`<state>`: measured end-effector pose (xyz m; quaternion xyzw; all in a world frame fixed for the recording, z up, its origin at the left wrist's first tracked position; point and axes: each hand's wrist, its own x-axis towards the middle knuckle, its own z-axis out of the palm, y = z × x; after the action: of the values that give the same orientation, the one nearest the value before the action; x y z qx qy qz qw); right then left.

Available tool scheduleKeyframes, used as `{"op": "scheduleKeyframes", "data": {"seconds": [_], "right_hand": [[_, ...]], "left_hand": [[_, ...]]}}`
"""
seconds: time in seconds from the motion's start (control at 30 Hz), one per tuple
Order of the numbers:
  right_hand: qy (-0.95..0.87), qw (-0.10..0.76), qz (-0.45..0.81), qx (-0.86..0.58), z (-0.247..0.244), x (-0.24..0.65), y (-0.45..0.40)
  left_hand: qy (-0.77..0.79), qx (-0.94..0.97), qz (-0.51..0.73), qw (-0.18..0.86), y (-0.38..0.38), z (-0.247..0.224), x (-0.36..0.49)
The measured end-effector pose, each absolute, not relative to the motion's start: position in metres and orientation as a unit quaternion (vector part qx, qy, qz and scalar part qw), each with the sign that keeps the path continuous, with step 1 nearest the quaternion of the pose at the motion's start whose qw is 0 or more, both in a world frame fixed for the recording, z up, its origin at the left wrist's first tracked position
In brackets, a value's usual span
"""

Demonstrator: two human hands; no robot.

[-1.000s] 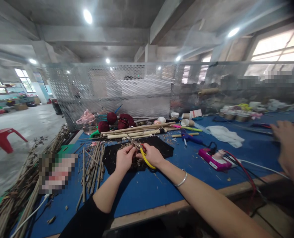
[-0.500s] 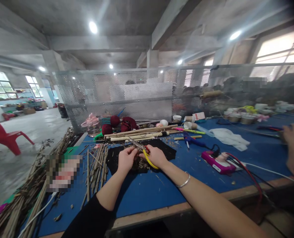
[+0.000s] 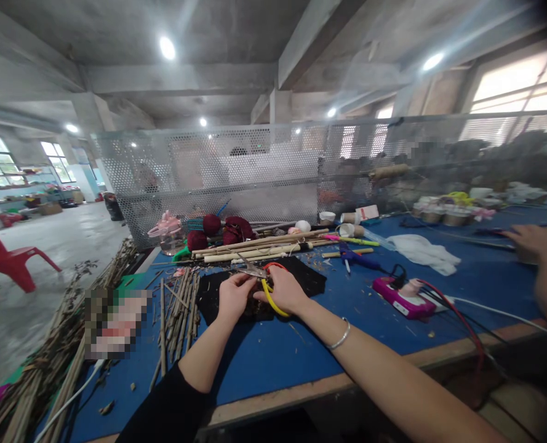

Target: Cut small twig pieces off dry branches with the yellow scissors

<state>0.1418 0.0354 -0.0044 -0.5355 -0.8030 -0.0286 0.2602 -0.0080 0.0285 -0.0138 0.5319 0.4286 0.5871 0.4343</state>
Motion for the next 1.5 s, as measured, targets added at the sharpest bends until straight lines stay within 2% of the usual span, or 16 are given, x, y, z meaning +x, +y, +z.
{"op": "scheduleKeyframes", "data": {"seconds": [0.53,0.83,1.5], "right_hand": [[-0.786,0.247,0.045,-0.565,-0.006,0.145,0.035],[-0.779,0.235,0.056,-0.578,-0.004,0.148,0.037],[-0.775,0.206,0.049,-0.596,-0.005,0.151,0.039]], "left_hand": [[0.440,0.514,0.595,0.434,0.025,-0.010,-0.005],[0.416,0.491,0.583,0.495,0.022,-0.005,-0.005],[0.482,0.479,0.595,0.429,0.027,-0.008,-0.011]]}}
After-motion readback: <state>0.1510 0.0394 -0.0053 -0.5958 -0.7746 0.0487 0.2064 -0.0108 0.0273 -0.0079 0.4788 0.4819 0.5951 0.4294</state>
